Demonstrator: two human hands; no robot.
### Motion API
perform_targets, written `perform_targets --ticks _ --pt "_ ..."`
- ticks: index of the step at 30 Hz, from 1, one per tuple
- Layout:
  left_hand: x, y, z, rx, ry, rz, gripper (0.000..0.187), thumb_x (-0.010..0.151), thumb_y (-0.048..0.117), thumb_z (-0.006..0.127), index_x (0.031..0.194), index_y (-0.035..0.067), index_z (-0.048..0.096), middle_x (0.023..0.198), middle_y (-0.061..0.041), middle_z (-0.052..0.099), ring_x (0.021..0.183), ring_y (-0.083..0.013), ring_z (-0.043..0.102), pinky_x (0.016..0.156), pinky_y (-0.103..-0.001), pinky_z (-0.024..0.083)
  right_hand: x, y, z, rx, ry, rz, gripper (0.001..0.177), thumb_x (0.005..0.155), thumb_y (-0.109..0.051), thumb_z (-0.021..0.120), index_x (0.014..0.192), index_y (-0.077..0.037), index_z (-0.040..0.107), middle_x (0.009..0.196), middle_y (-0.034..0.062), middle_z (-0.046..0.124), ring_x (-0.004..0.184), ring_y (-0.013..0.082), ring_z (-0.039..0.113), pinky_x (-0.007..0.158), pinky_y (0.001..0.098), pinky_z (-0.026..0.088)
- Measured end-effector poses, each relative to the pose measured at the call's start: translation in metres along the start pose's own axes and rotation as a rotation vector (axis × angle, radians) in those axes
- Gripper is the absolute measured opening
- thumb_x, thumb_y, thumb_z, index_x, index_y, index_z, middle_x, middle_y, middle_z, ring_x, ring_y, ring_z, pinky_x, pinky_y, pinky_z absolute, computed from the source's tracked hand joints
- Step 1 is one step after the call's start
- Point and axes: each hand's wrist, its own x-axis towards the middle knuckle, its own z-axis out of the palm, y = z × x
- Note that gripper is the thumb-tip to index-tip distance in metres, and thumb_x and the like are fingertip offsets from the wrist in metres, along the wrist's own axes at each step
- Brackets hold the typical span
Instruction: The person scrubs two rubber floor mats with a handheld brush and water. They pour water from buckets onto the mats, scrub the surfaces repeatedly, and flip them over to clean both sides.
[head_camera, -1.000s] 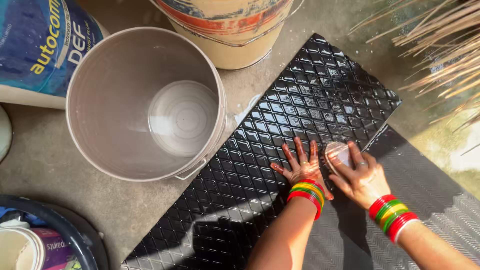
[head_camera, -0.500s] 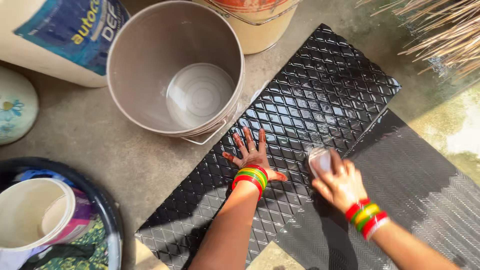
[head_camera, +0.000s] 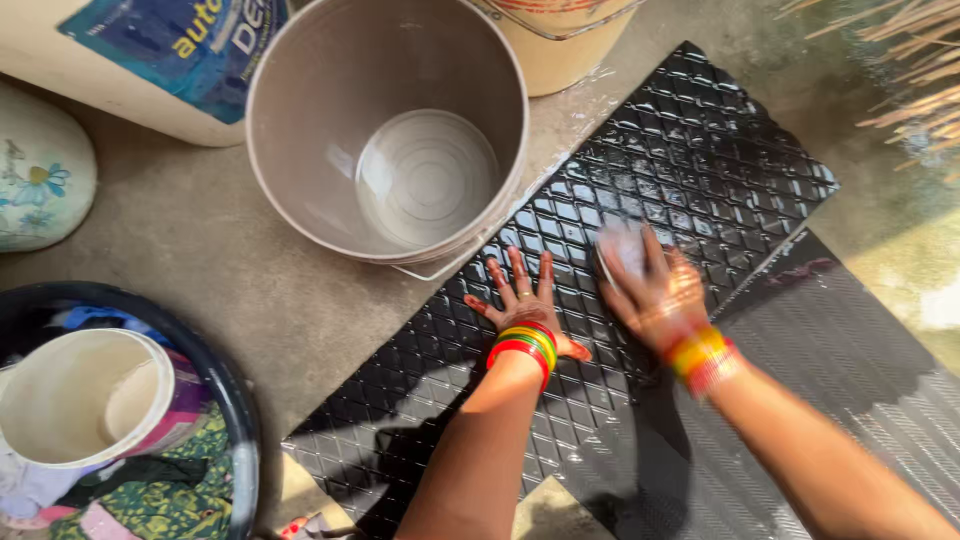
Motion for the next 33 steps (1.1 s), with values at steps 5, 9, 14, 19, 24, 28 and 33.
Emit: perform_targets --ticks 5,9,14,19,24,28,33 --pt "0.01 -0.002 0.003 -0.019 -0.043 0.004 0.167 0.048 0.071 0.092 0.161 0.03 -0.025 0.164 -0.022 -0.037 0.149 -0.0527 -0.031 0.104 -0.09 -0.001 -0.081 -0.037 -0.039 0.122 -0.136 0.083 0.041 0.076 -0.049 0.072 0.113 -0.035 0.062 0.152 0.0261 0.046 0.115 0.0479 0.058 0.086 0.0573 0.052" --pt "0.012 -0.004 0.014 -0.05 0.016 0.031 0.167 0.048 0.068 0.094 0.161 0.03 -0.023 0.165 -0.022 -0.036 0.149 -0.0516 -0.031 0.104 -0.089 -0.003 0.07 -0.005 0.032 0.028 -0.108 0.27 0.05 0.097 -0.052 0.064 0.145 -0.043 0.055 0.16 0.0205 0.04 0.124 0.0489 0.052 0.084 0.0606 0.051" --pt "0.013 -0.038 0.028 -0.006 0.213 0.206 0.158 0.05 0.07 0.091 0.164 0.029 -0.012 0.168 -0.015 -0.026 0.154 -0.0438 -0.024 0.111 -0.083 -0.006 0.128 -0.008 0.04 0.069 -0.002 0.239 0.057 0.097 -0.047 0.065 0.152 -0.037 0.054 0.159 0.0264 0.039 0.121 0.0488 0.052 0.09 0.0607 0.05" --pt "-0.03 -0.106 0.037 -0.01 0.128 0.04 0.147 0.058 0.08 0.079 0.163 0.028 -0.009 0.171 -0.007 -0.025 0.155 -0.0424 -0.026 0.108 -0.085 -0.01 -0.08 -0.081 -0.036 0.27 -0.095 -0.028 0.036 0.07 -0.048 0.075 0.103 -0.036 0.069 0.15 0.0286 0.045 0.114 0.0482 0.057 0.085 0.0584 0.051" --pt "-0.033 -0.108 0.035 0.054 0.071 0.01 0.149 0.058 0.084 0.076 0.164 0.027 -0.012 0.168 -0.015 -0.029 0.151 -0.0485 -0.028 0.107 -0.085 -0.009 -0.017 -0.076 0.002 0.077 -0.22 0.072 0.058 0.083 -0.051 0.07 0.14 -0.039 0.061 0.153 0.0235 0.044 0.116 0.0464 0.056 0.089 0.059 0.05" --pt "-0.045 -0.105 0.019 0.175 0.004 0.016 0.154 0.056 0.084 0.079 0.163 0.022 -0.012 0.167 -0.018 -0.028 0.151 -0.0512 -0.024 0.106 -0.084 -0.004 0.105 -0.074 0.035 0.079 -0.103 0.311 0.06 0.09 -0.051 0.067 0.147 -0.043 0.053 0.157 0.0211 0.038 0.121 0.0481 0.051 0.083 0.0628 0.05" --pt "-0.025 -0.064 -0.036 0.592 0.004 0.345 0.08 0.074 0.053 0.077 0.144 0.017 0.061 0.147 -0.013 0.058 0.142 -0.0373 0.049 0.112 -0.063 0.043 0.054 -0.105 0.014 0.124 -0.058 0.216 0.059 0.093 -0.047 0.07 0.148 -0.035 0.056 0.157 0.0234 0.042 0.122 0.0457 0.053 0.084 0.0599 0.051"
